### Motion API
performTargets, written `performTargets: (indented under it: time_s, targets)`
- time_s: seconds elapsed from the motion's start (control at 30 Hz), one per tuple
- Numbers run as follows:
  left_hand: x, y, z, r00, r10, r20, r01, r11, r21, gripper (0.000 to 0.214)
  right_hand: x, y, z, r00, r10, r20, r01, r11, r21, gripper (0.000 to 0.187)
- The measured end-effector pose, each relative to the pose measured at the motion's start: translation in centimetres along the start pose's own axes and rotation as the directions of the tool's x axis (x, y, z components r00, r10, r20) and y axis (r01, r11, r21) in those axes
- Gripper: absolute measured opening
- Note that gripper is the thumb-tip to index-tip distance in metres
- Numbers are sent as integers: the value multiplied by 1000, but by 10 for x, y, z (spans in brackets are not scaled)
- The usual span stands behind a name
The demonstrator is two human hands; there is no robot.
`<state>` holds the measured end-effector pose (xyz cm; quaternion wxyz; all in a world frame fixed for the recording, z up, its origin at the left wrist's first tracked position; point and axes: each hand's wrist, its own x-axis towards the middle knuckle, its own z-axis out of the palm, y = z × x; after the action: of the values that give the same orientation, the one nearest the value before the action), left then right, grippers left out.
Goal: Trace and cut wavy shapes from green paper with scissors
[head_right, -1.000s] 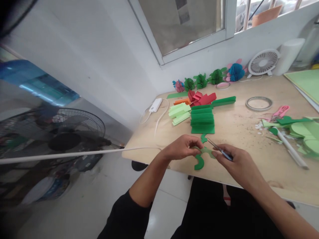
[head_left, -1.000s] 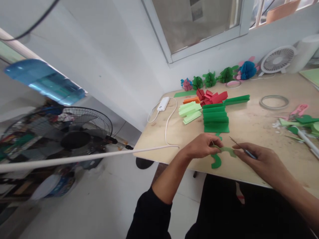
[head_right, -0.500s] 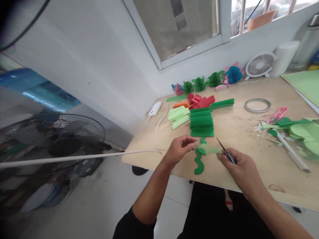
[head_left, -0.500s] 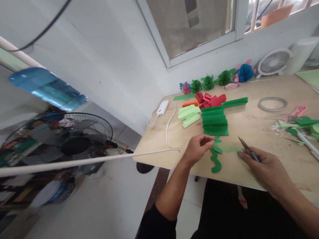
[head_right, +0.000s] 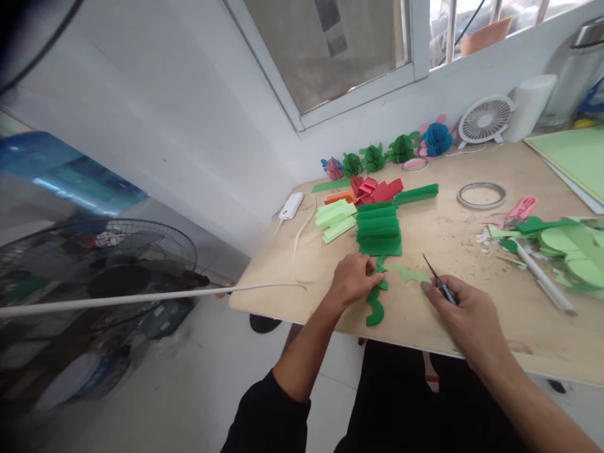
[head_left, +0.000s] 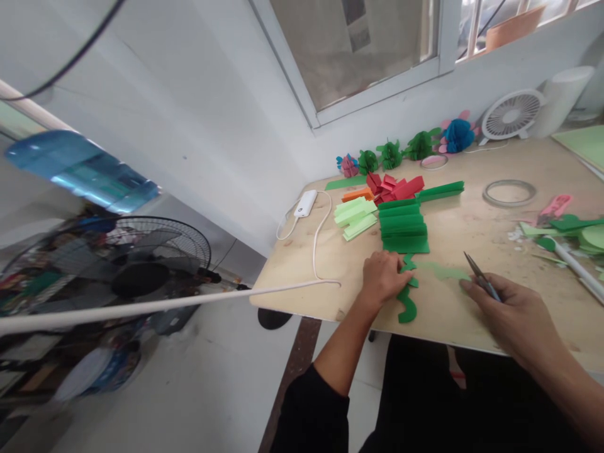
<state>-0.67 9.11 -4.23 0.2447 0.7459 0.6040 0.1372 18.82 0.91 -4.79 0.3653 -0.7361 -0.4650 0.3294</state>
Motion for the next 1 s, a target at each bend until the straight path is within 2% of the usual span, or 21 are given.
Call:
performTargets:
  time_s: [0.17, 0.43, 0.53, 0.63, 0.77, 0.87, 0.93, 1.0]
  targets:
    - [2, 8, 3, 1000, -31, -2, 31, 998, -46, 20, -4, -6, -4, 999, 13, -34, -14, 1000, -15, 37]
    - [-9, 14, -3, 999, -40, -19, 30, 922, -386, 16, -8, -10, -14, 991, 75, -111, -73, 997, 16, 40]
    - [-10, 21, 4, 999, -33, 6, 31, 867, -498, 18, -6, -9, -18, 987, 91, -132, -85, 995, 50, 40]
    - [0, 33, 16, 998, -18, 57, 47, 830, -557, 19, -5, -8, -24, 978, 129, -164, -115, 989, 92, 39]
    - [32, 54, 30, 996, -1, 84, 46, 841, -540, 18, -5, -9, -33, 956, 185, -226, -145, 972, 185, 39]
    - [54, 72, 32, 998, 4, 61, 25, 881, -472, 17, -6, -7, -39, 939, 235, -253, -173, 954, 245, 39]
    - [55, 79, 29, 1000, 9, 14, -2, 914, -405, 9, -5, -4, -41, 931, 260, -255, -186, 942, 280, 40]
    - [44, 78, 24, 999, 21, -48, -36, 945, -326, 9, -3, 1, -43, 924, 271, -269, -187, 935, 301, 42]
